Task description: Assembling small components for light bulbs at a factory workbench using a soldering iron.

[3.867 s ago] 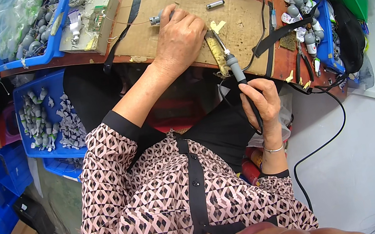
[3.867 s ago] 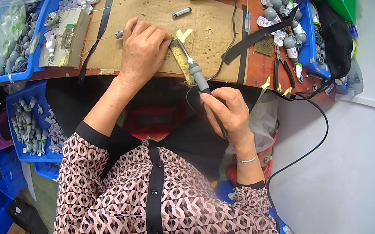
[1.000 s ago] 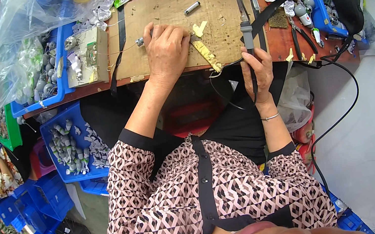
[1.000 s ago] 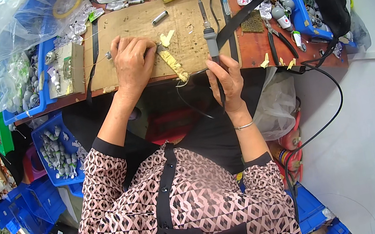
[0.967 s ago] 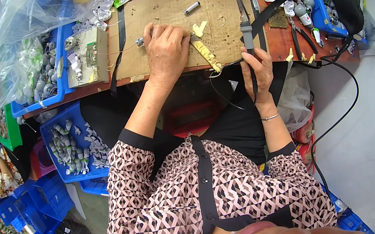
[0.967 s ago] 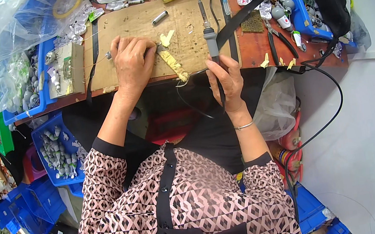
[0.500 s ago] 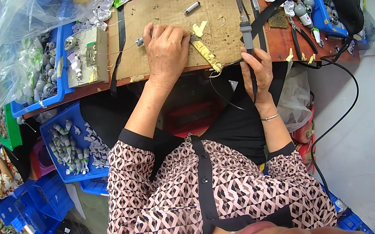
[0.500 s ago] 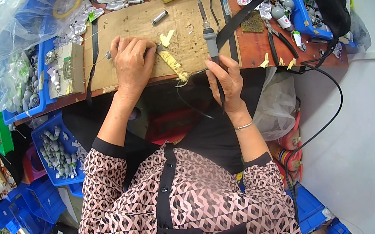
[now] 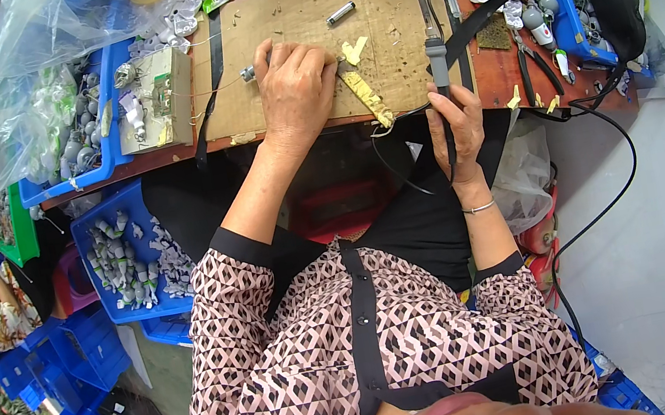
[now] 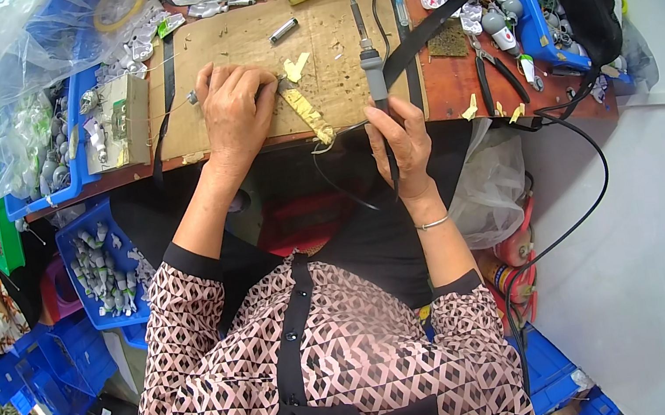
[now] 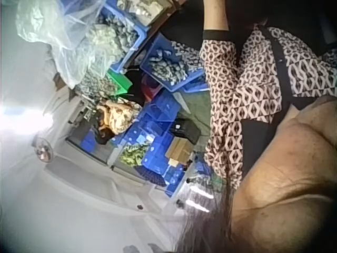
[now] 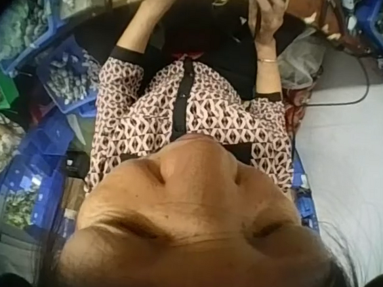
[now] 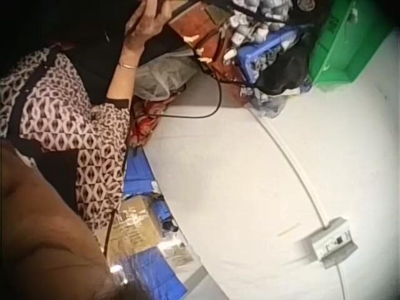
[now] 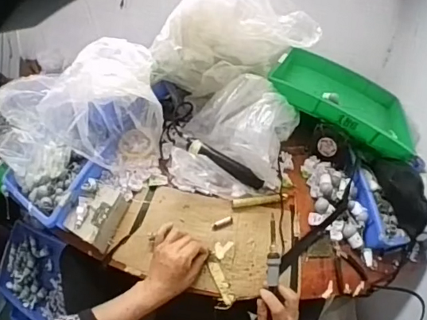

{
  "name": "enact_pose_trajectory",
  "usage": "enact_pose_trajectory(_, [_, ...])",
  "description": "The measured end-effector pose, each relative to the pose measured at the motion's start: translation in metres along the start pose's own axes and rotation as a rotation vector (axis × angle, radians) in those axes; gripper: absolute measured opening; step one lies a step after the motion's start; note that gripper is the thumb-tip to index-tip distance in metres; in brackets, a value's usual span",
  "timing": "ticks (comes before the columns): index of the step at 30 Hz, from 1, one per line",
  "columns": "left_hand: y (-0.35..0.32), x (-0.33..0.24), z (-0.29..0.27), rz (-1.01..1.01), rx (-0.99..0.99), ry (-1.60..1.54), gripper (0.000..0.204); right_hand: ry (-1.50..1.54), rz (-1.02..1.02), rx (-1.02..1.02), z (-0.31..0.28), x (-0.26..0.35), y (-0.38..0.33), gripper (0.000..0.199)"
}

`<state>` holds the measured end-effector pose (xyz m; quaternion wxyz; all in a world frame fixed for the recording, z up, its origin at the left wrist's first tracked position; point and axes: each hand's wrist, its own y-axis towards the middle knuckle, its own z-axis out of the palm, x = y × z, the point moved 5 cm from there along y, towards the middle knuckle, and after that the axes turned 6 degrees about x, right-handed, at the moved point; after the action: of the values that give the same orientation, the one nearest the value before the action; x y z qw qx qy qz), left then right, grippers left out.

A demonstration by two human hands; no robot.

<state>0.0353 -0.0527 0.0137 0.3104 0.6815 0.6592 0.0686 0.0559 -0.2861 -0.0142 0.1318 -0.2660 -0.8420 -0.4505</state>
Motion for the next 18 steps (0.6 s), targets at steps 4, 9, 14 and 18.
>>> enact_pose_trajectory(4, [-0.0004, -0.0005, -0.0003, -0.004, -0.003, -0.003, 0.01, -0.001, -0.002, 0.006, 0.0003, -0.0007, -0.0007, 0.037])
enact_pose_trajectory(9, [-0.0008, -0.0005, -0.0002, -0.003, -0.003, -0.003, 0.01, 0.005, 0.001, 0.007, 0.0007, -0.0015, -0.0019, 0.038])
enact_pose_trajectory(14, [-0.0007, 0.0004, 0.0001, 0.002, 0.002, -0.001, 0.01, -0.004, 0.0, 0.007, 0.0009, -0.0021, -0.0017, 0.038])
enact_pose_trajectory(18, [-0.0007, 0.0005, 0.0005, 0.011, -0.001, -0.019, 0.01, 0.0, -0.003, 0.0, 0.0005, -0.0026, -0.002, 0.038])
